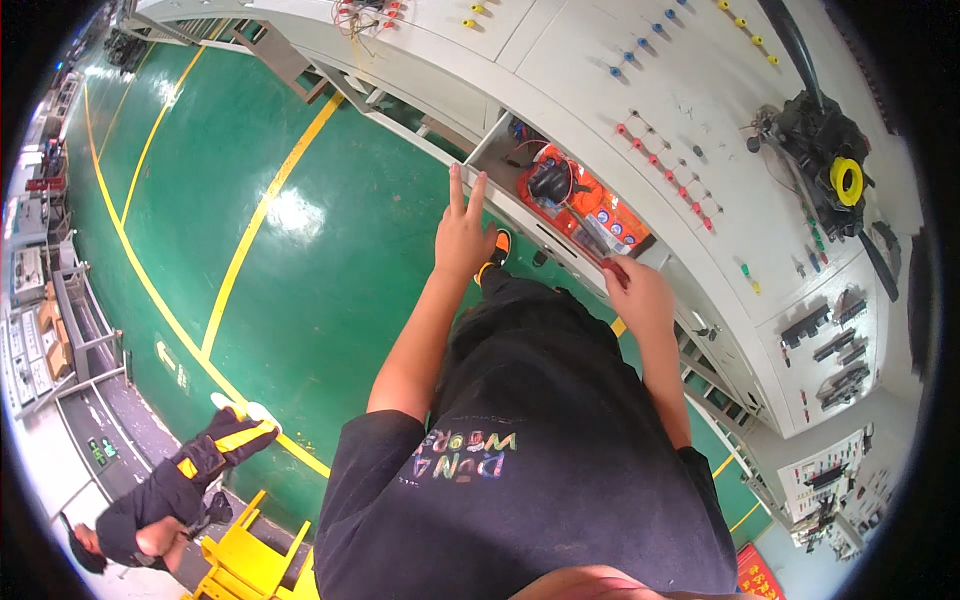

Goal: The person manipulates levers and switches on a large white electrical panel, uses a screwdriver to tighten a screw on a terminal block, and handles a steering column switch assembly.

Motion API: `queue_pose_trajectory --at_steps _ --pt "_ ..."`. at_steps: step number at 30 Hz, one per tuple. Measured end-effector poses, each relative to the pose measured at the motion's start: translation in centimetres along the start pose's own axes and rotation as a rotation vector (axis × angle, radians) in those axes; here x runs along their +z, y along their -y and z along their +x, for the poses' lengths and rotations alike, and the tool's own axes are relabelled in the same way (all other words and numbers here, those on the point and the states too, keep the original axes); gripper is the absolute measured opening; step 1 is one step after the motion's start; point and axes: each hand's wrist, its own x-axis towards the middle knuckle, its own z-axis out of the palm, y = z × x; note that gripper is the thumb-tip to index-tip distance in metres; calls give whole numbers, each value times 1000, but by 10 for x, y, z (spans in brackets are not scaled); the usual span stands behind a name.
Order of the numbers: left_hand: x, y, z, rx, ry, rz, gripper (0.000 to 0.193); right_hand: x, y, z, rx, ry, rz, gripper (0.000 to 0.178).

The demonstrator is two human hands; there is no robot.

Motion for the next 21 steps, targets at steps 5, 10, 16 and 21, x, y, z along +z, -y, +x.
queue_pose_trajectory --at_steps 5,10,16,21 --pt "18 -26 -36 -136 -6 -218 82 -37 8 -36 31 -147 2 27" --pt "49 -42 -80 -284 202 -888 86 -46 21 -59 15 -217 172 24" --pt "58 -45 -83 -45 281 -944 95 -36 33 -56 -46 -77 241 22" --pt "59 -45 -74 8 286 -869 99 -38 44 -35 -118 -154 346 20"
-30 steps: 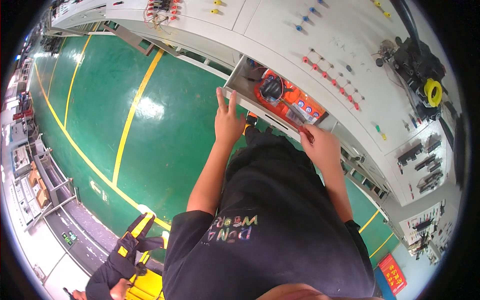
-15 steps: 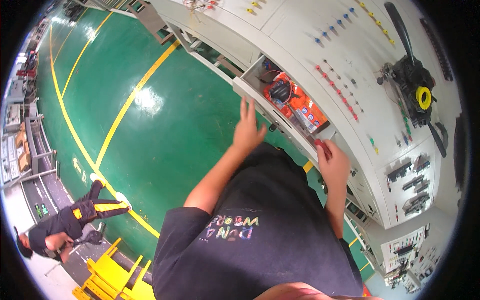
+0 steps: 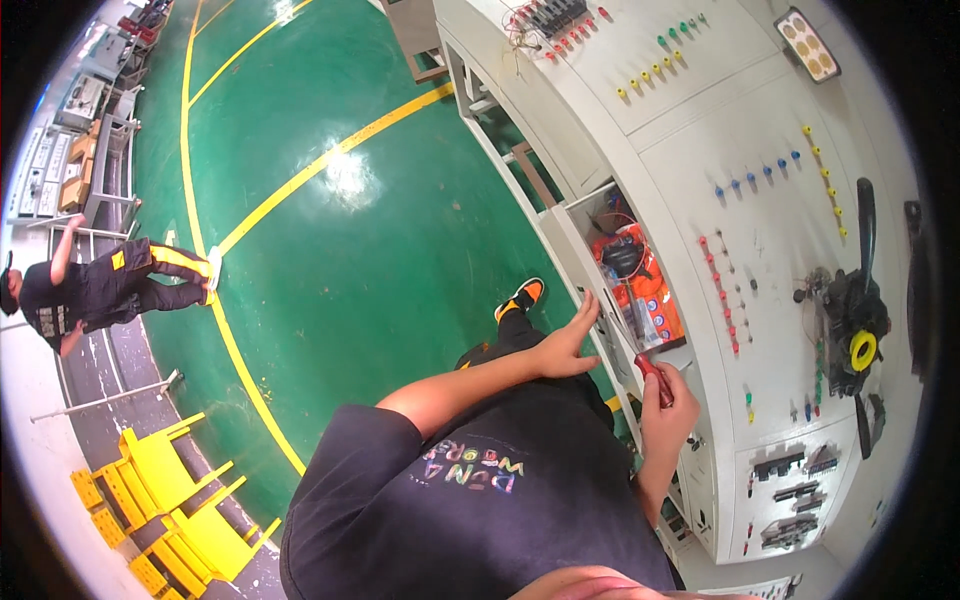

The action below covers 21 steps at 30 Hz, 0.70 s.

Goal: The person manipulates levers and switches on a large white electrical panel, uses a screwdriver to tighten a screw on a terminal block, and handles a steering column switch assembly.

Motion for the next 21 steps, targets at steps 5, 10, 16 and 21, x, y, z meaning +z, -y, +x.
queue_pose_trajectory --at_steps 5,10,16,21 --pt "-15 20 57 51 135 47 97 -10 18 38 -70 -19 99 20" --pt "-1 17 123 267 30 206 96 -12 29 68 -101 -15 195 21" --pt "-8 -8 140 -330 342 -379 101 -8 15 106 -70 95 275 23" --pt "-24 -5 150 -55 375 -197 75 39 0 165 308 186 773 21"
